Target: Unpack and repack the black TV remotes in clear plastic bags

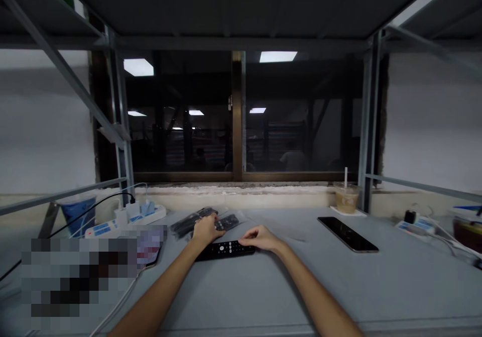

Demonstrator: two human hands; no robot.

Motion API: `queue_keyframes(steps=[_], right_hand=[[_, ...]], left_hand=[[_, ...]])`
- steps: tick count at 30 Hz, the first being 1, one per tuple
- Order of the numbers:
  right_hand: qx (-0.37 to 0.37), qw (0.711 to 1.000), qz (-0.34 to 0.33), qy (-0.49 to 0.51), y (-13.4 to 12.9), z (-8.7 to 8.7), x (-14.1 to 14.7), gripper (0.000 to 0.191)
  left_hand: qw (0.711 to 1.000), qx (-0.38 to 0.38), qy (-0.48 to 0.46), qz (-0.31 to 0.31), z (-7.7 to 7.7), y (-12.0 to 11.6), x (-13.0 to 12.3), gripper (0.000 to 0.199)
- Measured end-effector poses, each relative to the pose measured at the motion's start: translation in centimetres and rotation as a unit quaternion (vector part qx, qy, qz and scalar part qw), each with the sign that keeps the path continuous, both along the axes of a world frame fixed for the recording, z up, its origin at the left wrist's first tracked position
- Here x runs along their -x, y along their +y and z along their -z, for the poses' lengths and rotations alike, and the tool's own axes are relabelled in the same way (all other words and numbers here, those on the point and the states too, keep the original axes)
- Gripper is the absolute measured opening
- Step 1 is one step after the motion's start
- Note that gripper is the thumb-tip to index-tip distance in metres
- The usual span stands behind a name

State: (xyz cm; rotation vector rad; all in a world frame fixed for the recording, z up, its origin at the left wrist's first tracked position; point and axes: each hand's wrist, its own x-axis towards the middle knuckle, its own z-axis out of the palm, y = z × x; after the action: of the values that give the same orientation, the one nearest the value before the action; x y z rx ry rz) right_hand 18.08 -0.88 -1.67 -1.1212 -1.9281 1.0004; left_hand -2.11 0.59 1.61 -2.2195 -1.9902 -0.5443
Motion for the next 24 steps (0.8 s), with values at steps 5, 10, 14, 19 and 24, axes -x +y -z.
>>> queue_keyframes(steps=[5,10,14,19,24], right_hand=[[-0.085,0.985,0.122,0.083,0.7,0.3,-0.1,0.041],[-0.062,0.949,0.260,0.165,1.4,0.3,-1.1,0.046],[-0.070,0.940,0.286,0.171,1.3,-0.1,-1.3,0.045],[-0.104,0.937,0.289,0.164,1.5,-0.2,-1.1,0.042],[-0.108,0.927,0.320,0.165,2.1,0.1,-1.6,0.040]], left_hand=[[0.997,-0.059,0.006,0.044,-0.3,-0.5,-0.4,0.050],[0.991,-0.087,0.007,0.100,-0.1,-0.3,-0.3,0.045],[0.978,-0.092,0.037,0.181,0.2,0.0,-0.3,0.046],[0.964,-0.101,0.054,0.239,0.4,0.0,-0.5,0.047],[0.960,-0.116,0.053,0.248,0.2,-0.1,-0.6,0.052]])
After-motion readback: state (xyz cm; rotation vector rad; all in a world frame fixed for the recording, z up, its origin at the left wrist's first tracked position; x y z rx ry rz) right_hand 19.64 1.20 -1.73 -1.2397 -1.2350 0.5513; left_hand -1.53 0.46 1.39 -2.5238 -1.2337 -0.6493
